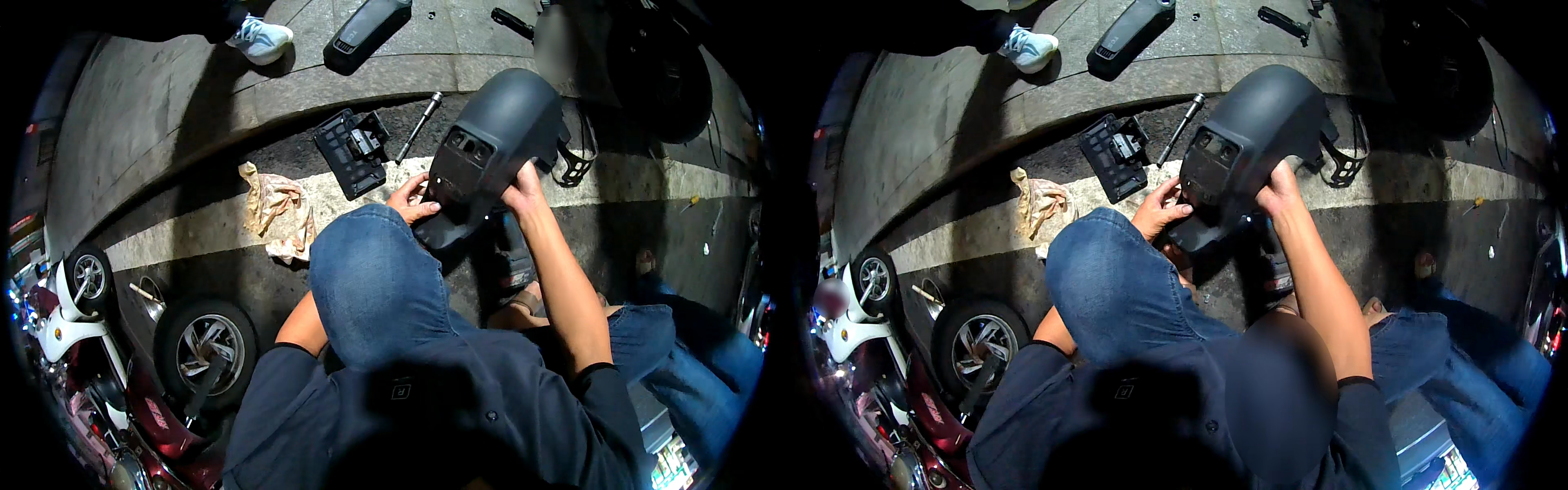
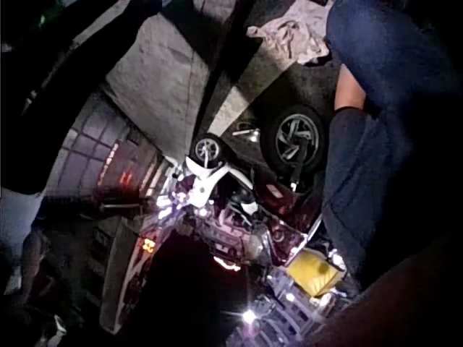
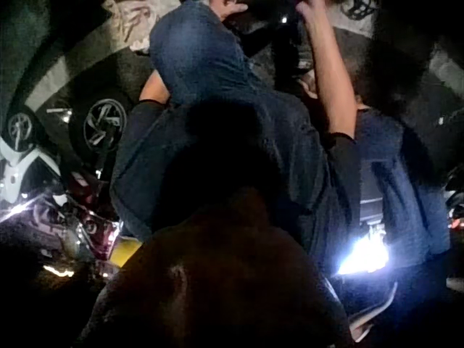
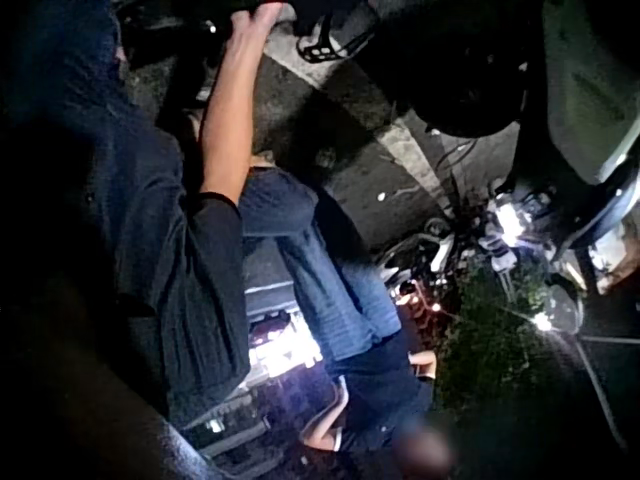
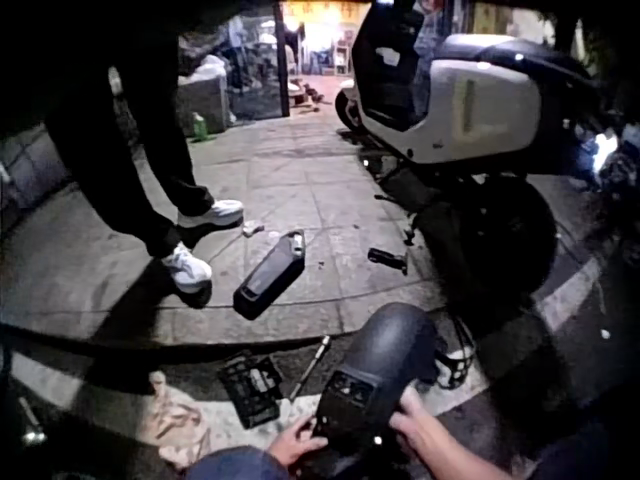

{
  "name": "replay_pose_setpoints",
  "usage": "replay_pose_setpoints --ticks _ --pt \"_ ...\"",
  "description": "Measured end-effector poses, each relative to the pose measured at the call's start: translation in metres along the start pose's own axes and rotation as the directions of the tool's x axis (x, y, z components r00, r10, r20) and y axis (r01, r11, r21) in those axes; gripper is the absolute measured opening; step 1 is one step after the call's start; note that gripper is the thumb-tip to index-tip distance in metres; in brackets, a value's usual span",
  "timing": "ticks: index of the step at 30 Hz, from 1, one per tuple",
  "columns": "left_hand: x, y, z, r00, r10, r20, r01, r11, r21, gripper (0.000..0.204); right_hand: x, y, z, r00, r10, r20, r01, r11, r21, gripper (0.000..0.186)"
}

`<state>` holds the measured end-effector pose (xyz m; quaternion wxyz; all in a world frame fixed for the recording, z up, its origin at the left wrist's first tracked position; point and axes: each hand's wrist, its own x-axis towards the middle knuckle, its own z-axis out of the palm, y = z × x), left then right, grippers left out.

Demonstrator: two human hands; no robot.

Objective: The person removes the rear mudguard assembly from a scooter using an electric impact wrench, then disassembles the mudguard components and brackets using the impact wrench and by hand.

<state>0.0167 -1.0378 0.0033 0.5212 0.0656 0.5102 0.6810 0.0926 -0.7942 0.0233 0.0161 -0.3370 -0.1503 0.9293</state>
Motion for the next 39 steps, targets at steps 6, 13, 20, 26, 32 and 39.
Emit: replay_pose_setpoints --ticks 6,13,20,26,32,39 --pt "0.005 0.014 -0.011 0.998 0.057 -0.005 -0.057 0.998 -0.041 0.072 -0.011 0.001 0.059 0.995 -0.069 0.068 0.066 0.997 0.050 0.031" --pt "0.024 0.075 -0.001 0.973 0.227 0.034 -0.223 0.900 0.375 0.071 0.002 -0.021 0.072 0.945 -0.327 -0.017 0.327 0.942 0.073 0.031" --pt "0.046 0.125 0.026 0.880 0.466 0.092 -0.399 0.620 0.675 0.091 0.016 -0.017 0.096 0.797 -0.515 -0.315 0.544 0.839 0.006 0.035" --pt "0.049 0.129 0.018 0.938 0.324 -0.127 -0.281 0.920 0.273 0.092 0.011 0.022 0.156 0.747 -0.629 -0.213 0.550 0.766 -0.333 0.031" --pt "-0.003 0.110 -0.053 0.942 0.197 -0.270 -0.286 0.895 -0.344 0.055 0.012 0.044 0.163 0.971 -0.238 -0.026 0.059 0.345 -0.937 0.048" --pt "-0.165 0.078 -0.188 0.652 0.320 -0.688 -0.605 0.766 -0.217 0.061 -0.007 0.016 0.077 0.944 -0.047 0.327 0.330 0.200 -0.923 0.029"
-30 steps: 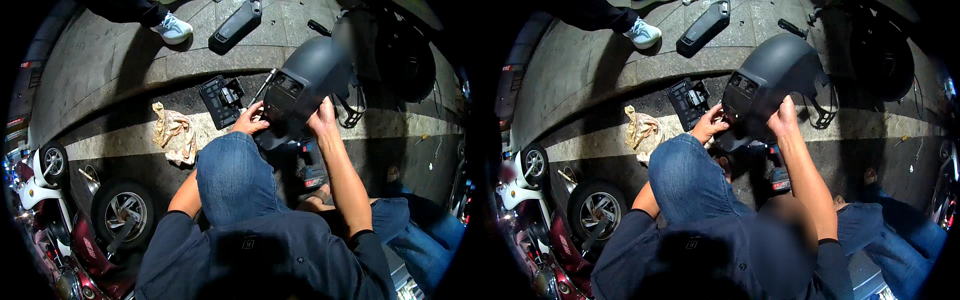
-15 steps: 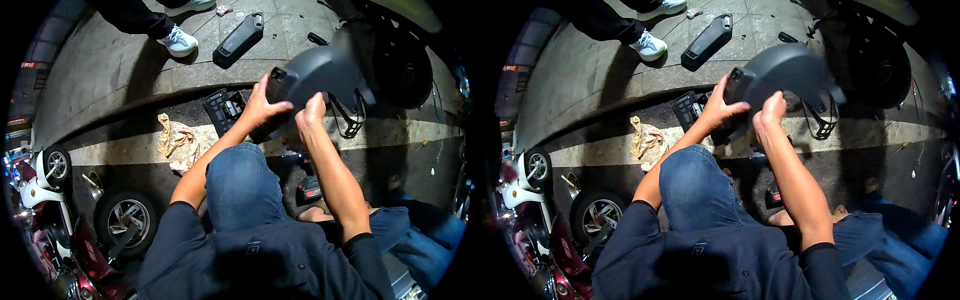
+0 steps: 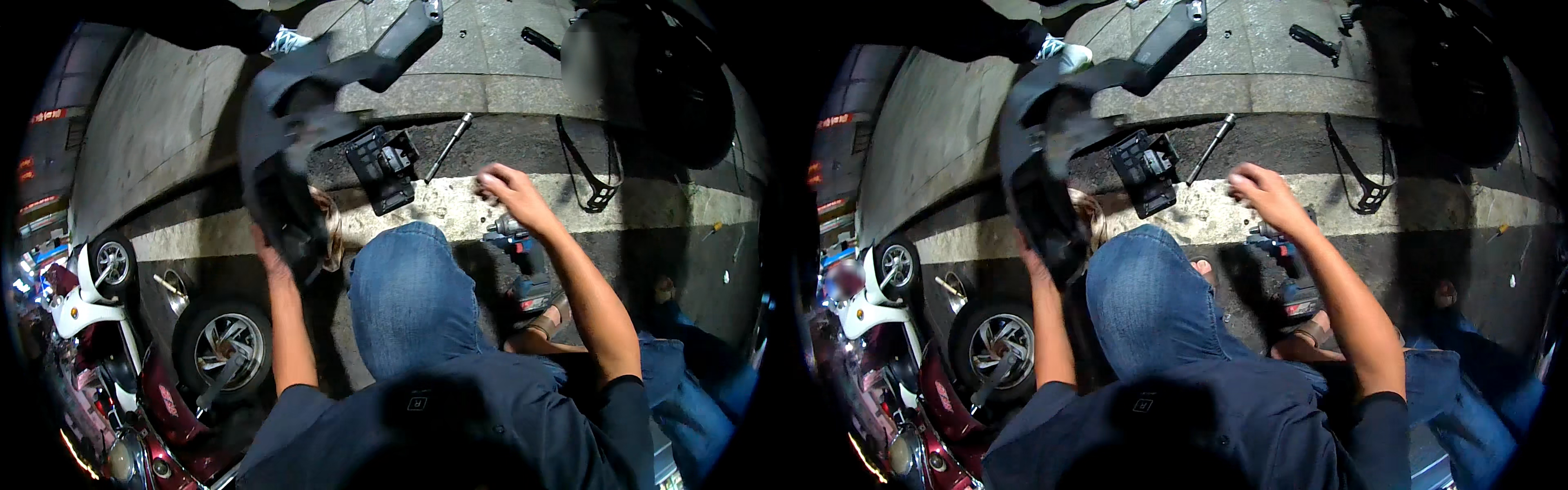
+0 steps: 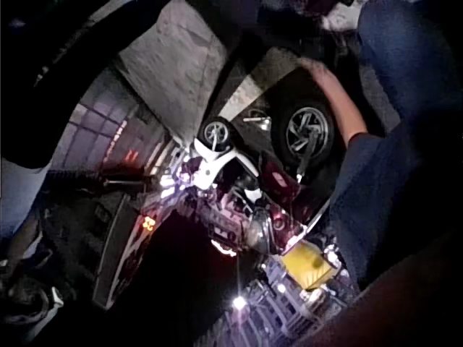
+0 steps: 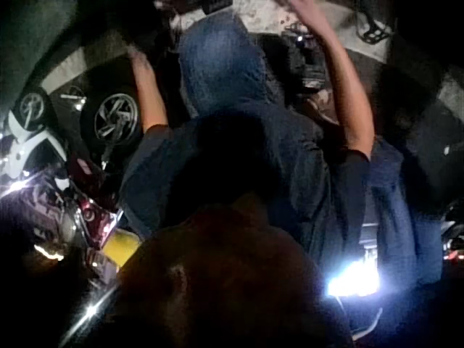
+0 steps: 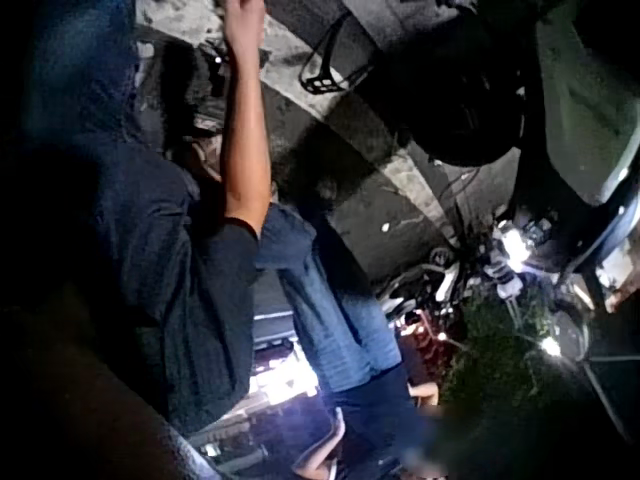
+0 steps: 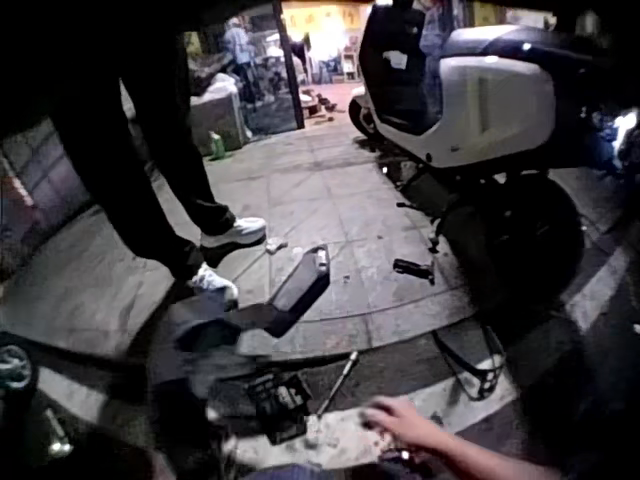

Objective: The person removes the rear mudguard assembly from a scooter using an electric impact wrench, then disassembles the mudguard components and brackets using the impact wrench and by hand.

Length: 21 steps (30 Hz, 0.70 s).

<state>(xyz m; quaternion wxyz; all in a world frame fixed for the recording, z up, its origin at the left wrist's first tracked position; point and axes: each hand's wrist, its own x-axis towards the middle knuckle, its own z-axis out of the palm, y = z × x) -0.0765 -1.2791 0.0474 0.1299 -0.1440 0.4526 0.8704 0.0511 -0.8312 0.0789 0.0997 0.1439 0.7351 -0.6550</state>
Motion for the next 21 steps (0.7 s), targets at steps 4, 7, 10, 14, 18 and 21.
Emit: replay_pose_setpoints --ticks 4,7,10,14,18,21 --pt "-0.040 0.042 -0.048 0.948 0.155 -0.279 -0.102 0.976 0.194 0.072 -0.035 0.089 -0.051 0.929 0.278 -0.245 -0.295 0.955 -0.034 0.028" --pt "-0.055 0.050 -0.075 0.847 0.230 -0.479 -0.151 0.969 0.198 0.070 -0.024 0.078 -0.043 0.929 0.261 -0.261 -0.280 0.959 -0.037 0.028" --pt "-0.043 0.048 -0.107 0.865 0.144 -0.481 -0.161 0.987 0.007 0.070 -0.023 0.043 -0.026 0.958 0.242 -0.152 -0.233 0.970 0.073 0.029" --pt "-0.036 0.047 -0.153 0.899 0.053 -0.435 0.009 0.990 0.139 0.061 -0.024 0.058 -0.026 0.988 0.139 -0.060 -0.149 0.964 -0.219 0.029" --pt "-0.024 0.091 -0.185 0.532 0.554 -0.640 0.432 0.472 0.768 0.055 -0.030 0.065 -0.029 0.986 0.085 -0.146 -0.128 0.942 -0.311 0.032" --pt "0.007 0.102 -0.128 0.772 0.632 -0.075 0.144 -0.058 0.988 0.050 -0.031 0.072 -0.044 0.975 0.146 -0.168 -0.196 0.922 -0.333 0.031"
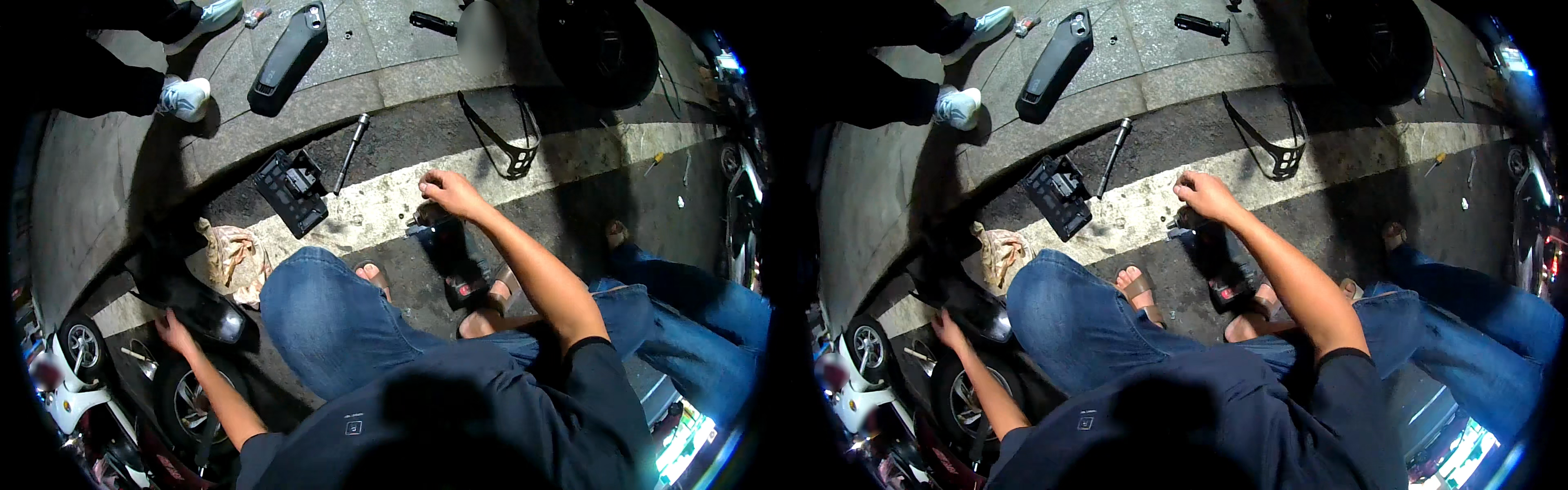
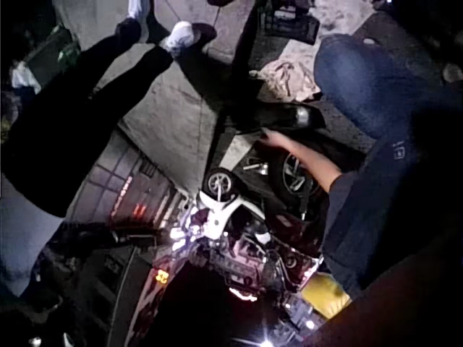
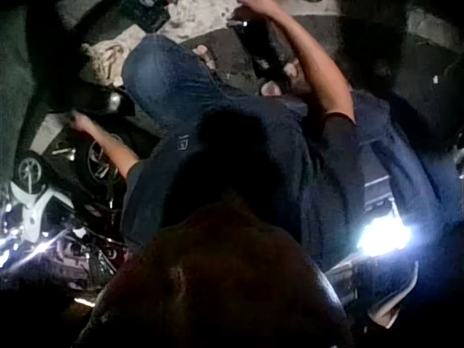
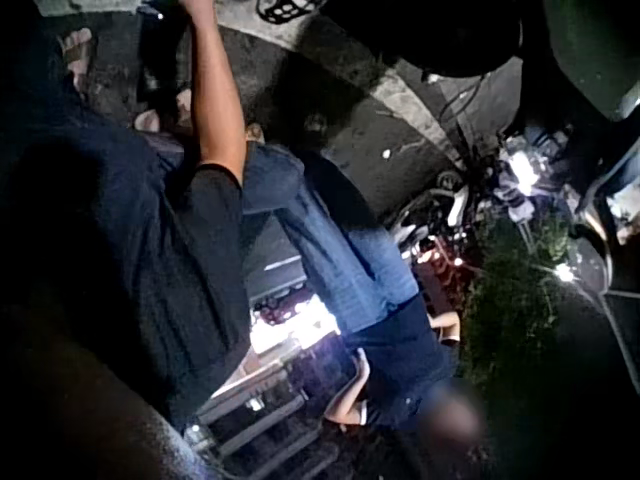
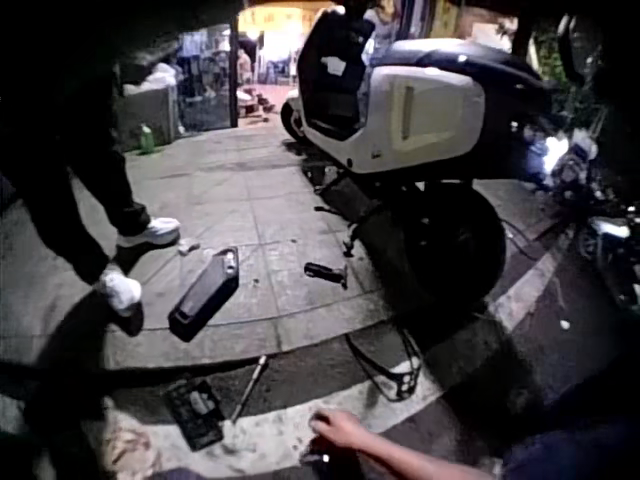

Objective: The person removes the rear mudguard assembly from a scooter using an electric impact wrench, then disassembles the mudguard components and brackets using the impact wrench and by hand.

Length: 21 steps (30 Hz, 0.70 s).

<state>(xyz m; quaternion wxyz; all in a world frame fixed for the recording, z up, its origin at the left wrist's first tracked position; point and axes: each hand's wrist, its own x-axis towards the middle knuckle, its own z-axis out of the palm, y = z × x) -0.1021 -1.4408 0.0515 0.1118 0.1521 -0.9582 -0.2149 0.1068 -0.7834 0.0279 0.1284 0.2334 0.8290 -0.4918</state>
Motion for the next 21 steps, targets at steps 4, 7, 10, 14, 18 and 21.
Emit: replay_pose_setpoints --ticks 4,7,10,14,18,21 --pt "-0.039 0.177 0.077 0.870 0.307 0.386 -0.149 0.910 -0.388 0.037 0.003 0.007 -0.010 0.997 -0.069 0.032 0.073 0.986 -0.151 0.033" --pt "-0.065 0.247 0.140 0.662 0.623 0.417 -0.461 0.777 -0.429 0.043 0.008 0.012 -0.034 0.961 -0.135 0.240 0.231 0.870 -0.436 0.037" --pt "-0.091 0.309 0.190 0.479 0.779 0.404 -0.643 0.625 -0.443 0.050 -0.011 0.023 -0.104 0.966 0.009 0.258 0.172 0.724 -0.668 0.035" --pt "-0.091 0.322 0.229 0.385 0.802 0.456 -0.701 0.576 -0.420 0.050 -0.056 0.034 -0.192 0.997 0.043 -0.063 -0.073 0.758 -0.648 0.035" --pt "-0.082 0.320 0.244 0.271 0.712 0.648 -0.710 0.602 -0.365 0.044 -0.089 0.077 -0.232 0.965 0.142 -0.223 -0.263 0.571 -0.778 0.042" --pt "-0.078 0.318 0.256 0.287 0.677 0.677 -0.667 0.649 -0.366 0.039 -0.095 0.111 -0.219 0.958 0.054 -0.281 -0.266 0.525 -0.808 0.048"
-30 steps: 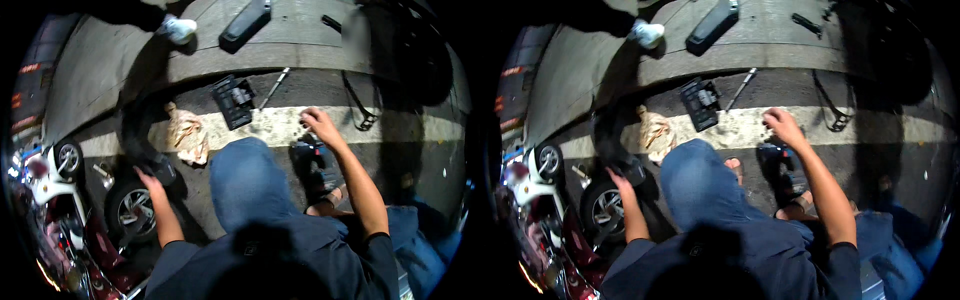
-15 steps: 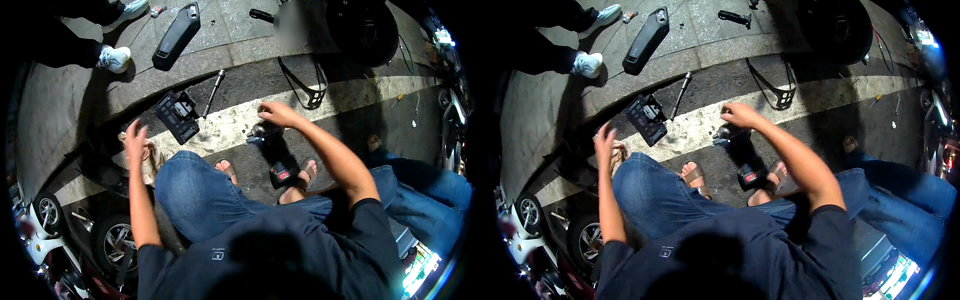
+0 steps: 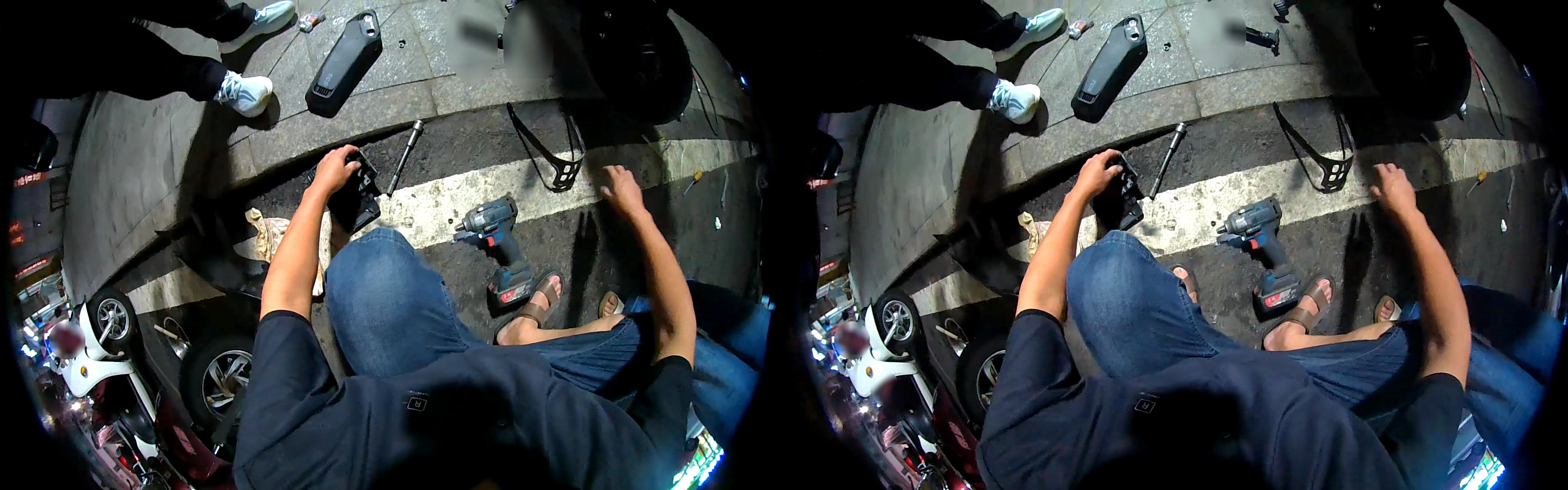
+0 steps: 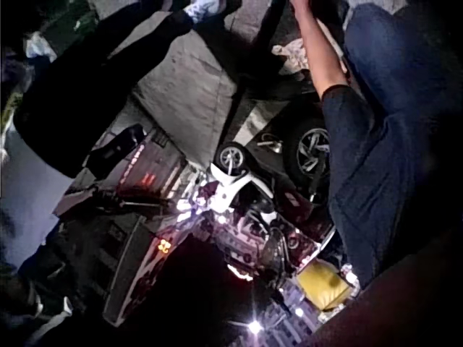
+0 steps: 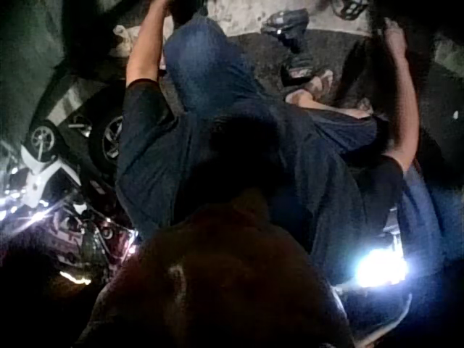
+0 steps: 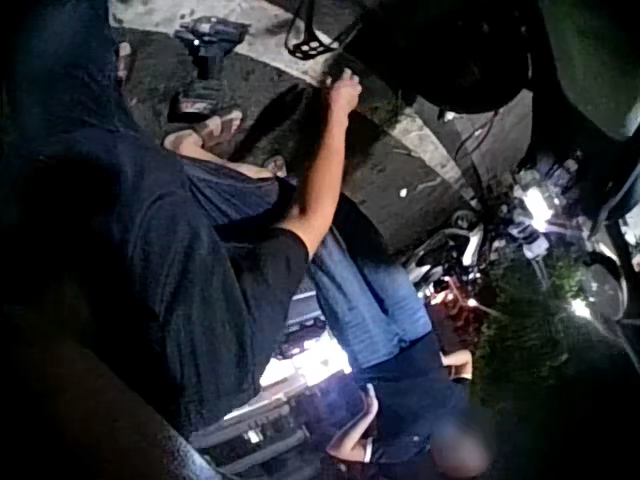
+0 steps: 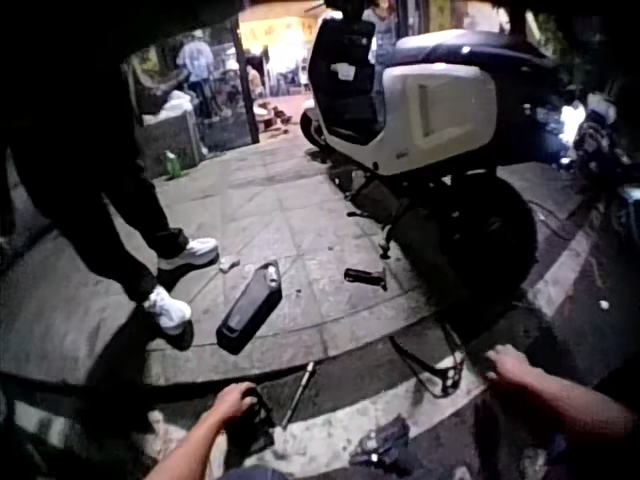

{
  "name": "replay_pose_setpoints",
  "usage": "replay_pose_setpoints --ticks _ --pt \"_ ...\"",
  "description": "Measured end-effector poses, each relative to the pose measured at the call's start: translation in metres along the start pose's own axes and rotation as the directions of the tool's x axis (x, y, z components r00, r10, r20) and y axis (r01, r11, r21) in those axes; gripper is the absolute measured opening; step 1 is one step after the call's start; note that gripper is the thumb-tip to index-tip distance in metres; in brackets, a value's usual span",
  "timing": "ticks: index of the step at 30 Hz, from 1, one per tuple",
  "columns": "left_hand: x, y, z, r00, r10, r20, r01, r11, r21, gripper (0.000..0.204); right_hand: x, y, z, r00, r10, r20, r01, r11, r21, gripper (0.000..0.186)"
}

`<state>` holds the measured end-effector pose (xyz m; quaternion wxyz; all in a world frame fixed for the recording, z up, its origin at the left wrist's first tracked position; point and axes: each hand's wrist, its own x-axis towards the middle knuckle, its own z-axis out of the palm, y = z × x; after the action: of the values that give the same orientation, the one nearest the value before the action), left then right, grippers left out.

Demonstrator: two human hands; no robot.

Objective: The person removes the rear mudguard assembly from a scooter using an electric impact wrench, then disassembles the mudguard components and brackets using the impact wrench and by hand.

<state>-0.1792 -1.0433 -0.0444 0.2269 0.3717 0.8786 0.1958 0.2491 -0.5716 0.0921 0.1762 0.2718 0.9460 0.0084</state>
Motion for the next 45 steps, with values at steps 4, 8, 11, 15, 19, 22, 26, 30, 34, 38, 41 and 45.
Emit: replay_pose_setpoints --ticks 4,8,11,15,19,22,26,30,34,38,41,45 --pt "-0.010 0.016 -0.015 0.996 0.042 0.077 -0.039 0.999 -0.032 0.034 0.013 -0.037 0.010 0.979 -0.157 -0.133 0.161 0.987 0.019 0.056" --pt "-0.031 0.022 -0.030 0.998 0.053 -0.018 -0.053 0.998 -0.027 0.036 0.036 -0.043 0.022 0.955 -0.242 -0.173 0.240 0.970 -0.030 0.052" --pt "-0.042 0.034 -0.037 0.994 -0.031 -0.102 0.016 0.990 -0.139 0.032 0.049 -0.034 0.035 0.923 -0.309 -0.230 0.290 0.950 -0.113 0.027" --pt "-0.037 0.047 -0.044 0.970 -0.052 -0.238 -0.054 0.907 -0.417 0.025 0.067 -0.038 0.034 0.883 -0.409 -0.231 0.401 0.912 -0.084 0.009" --pt "-0.022 0.084 -0.060 0.968 -0.045 -0.247 -0.113 0.802 -0.586 0.025 0.062 -0.073 -0.012 0.927 -0.340 -0.160 0.369 0.905 0.212 0.021" --pt "-0.013 0.096 -0.060 0.967 -0.079 -0.241 -0.120 0.696 -0.708 0.023 0.055 -0.098 -0.064 0.976 -0.179 -0.125 0.218 0.820 0.530 0.029" --pt "-0.015 0.096 -0.034 0.919 -0.110 -0.378 -0.124 0.830 -0.544 0.025 0.052 -0.107 -0.070 0.992 -0.080 -0.093 0.122 0.719 0.685 0.034" --pt "-0.035 0.094 -0.007 0.899 -0.298 -0.322 0.020 0.761 -0.648 0.022 0.049 -0.141 -0.058 0.964 0.002 -0.266 0.166 0.777 0.607 0.034" --pt "-0.053 0.059 0.030 0.852 -0.337 -0.402 0.033 0.799 -0.600 0.024 0.049 -0.179 -0.044 0.897 -0.060 -0.439 0.291 0.828 0.480 0.024" --pt "-0.069 0.053 0.039 0.858 -0.373 -0.352 0.031 0.722 -0.691 0.023 0.072 -0.197 -0.002 0.894 -0.062 -0.444 0.262 0.876 0.404 0.020" --pt "-0.077 0.057 0.044 0.859 -0.400 -0.319 0.080 0.722 -0.687 0.022 0.085 -0.204 0.015 0.953 -0.004 -0.302 0.151 0.872 0.465 0.025" --pt "-0.077 0.037 0.065 0.855 -0.428 -0.292 0.103 0.692 -0.714 0.021 0.117 -0.200 -0.004 0.998 0.068 -0.008 -0.029 0.521 0.853 0.045"
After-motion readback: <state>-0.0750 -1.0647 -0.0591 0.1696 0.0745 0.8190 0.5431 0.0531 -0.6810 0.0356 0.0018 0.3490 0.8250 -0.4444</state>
